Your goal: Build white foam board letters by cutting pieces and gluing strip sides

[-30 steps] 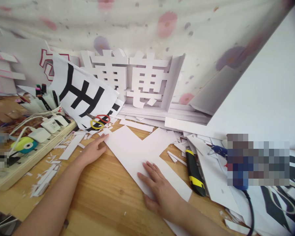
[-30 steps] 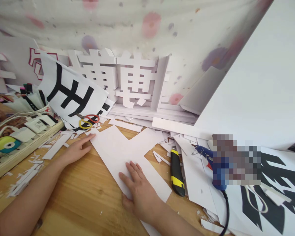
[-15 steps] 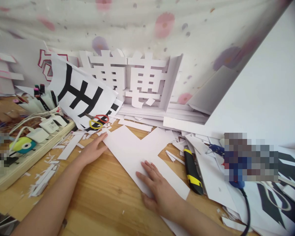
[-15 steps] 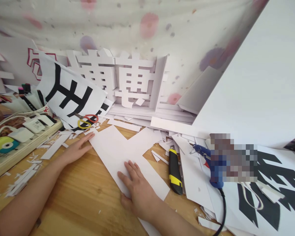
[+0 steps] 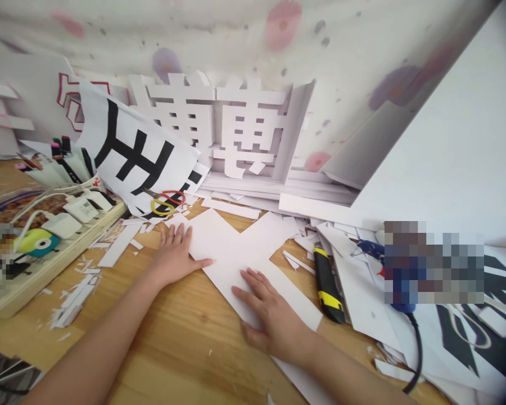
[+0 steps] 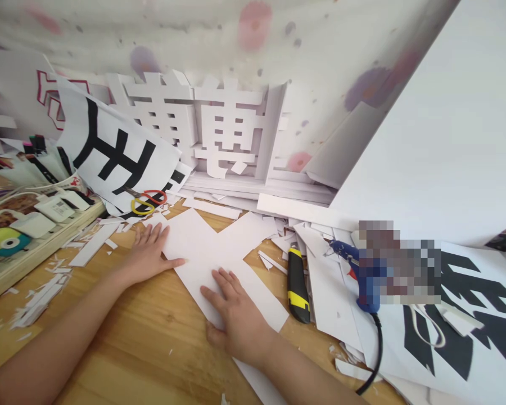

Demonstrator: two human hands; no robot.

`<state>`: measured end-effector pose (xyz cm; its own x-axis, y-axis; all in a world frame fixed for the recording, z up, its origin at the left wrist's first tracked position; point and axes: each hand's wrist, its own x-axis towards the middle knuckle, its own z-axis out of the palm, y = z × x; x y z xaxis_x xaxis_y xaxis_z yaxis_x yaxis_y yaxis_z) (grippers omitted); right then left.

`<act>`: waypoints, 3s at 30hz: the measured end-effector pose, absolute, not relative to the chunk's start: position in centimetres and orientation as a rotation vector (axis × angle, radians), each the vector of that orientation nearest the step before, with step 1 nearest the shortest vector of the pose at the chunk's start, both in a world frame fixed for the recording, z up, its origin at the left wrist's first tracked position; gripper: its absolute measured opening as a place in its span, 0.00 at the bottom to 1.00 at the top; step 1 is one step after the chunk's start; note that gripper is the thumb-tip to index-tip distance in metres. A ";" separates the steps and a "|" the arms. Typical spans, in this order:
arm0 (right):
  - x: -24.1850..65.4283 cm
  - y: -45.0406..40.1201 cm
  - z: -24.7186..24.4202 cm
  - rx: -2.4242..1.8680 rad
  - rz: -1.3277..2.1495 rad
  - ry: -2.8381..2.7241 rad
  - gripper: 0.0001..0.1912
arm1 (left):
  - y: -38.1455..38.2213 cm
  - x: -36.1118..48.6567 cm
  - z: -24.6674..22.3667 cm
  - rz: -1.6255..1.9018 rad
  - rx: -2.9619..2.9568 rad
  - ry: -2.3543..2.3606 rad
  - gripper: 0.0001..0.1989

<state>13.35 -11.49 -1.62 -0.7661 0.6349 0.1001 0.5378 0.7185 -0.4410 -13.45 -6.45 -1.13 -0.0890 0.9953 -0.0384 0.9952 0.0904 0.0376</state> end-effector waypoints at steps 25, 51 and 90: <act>13.4 -11.6 -1.1 -0.921 0.631 -2.637 0.36 | -8.0 -11.2 -2.2 0.226 2.350 2.139 0.34; 18.7 -15.4 0.0 -0.995 0.702 -2.679 0.35 | -8.4 -8.2 -0.8 -0.020 2.160 2.259 0.63; 18.4 -16.4 -1.0 -0.989 0.529 -2.765 0.41 | -8.4 -8.7 -2.0 0.090 2.178 2.232 0.61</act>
